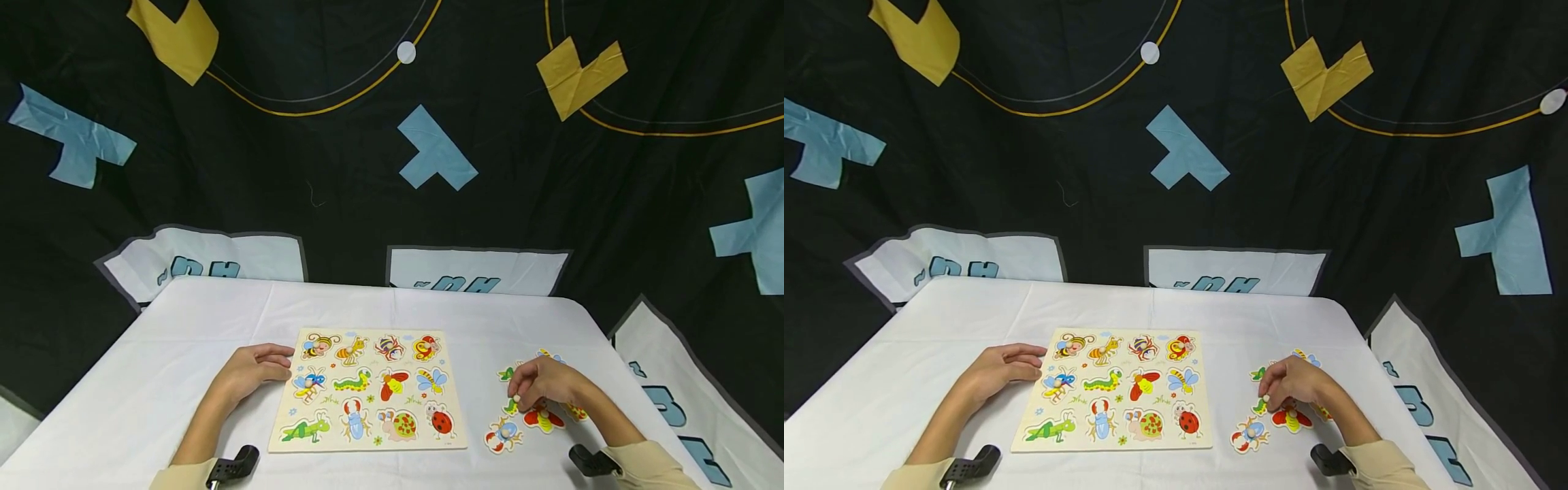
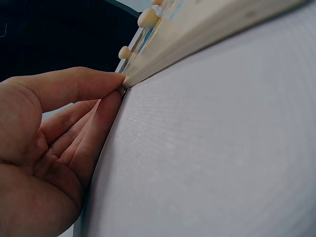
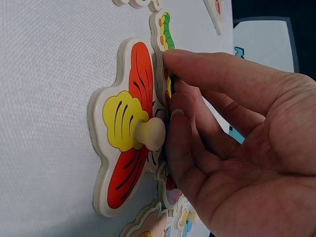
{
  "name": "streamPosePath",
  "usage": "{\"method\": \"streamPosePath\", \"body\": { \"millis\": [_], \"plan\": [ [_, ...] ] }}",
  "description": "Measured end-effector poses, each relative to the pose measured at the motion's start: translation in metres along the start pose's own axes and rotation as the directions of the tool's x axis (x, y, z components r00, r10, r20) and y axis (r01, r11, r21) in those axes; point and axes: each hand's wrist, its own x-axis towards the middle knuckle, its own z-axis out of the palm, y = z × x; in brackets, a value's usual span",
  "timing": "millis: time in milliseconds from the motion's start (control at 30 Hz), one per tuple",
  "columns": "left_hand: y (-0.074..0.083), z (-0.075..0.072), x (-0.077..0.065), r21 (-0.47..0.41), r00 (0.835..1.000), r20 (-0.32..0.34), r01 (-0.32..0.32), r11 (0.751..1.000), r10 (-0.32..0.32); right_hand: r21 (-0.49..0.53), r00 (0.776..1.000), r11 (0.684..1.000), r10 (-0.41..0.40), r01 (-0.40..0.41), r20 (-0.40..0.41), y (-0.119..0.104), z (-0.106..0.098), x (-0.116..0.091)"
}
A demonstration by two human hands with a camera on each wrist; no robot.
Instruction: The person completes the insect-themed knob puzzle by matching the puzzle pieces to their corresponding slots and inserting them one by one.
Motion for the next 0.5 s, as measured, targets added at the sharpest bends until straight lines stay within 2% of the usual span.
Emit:
{"method": "streamPosePath", "body": {
  "millis": [500],
  "plan": [
    [0.0021,0.0003,-0.0015,-0.006,1.000,-0.005,-0.004,1.000,0.004,0.019,1.000,1.000,0.014,-0.013,-0.017,0.0017,0.0007,0.0001]
  ]
}}
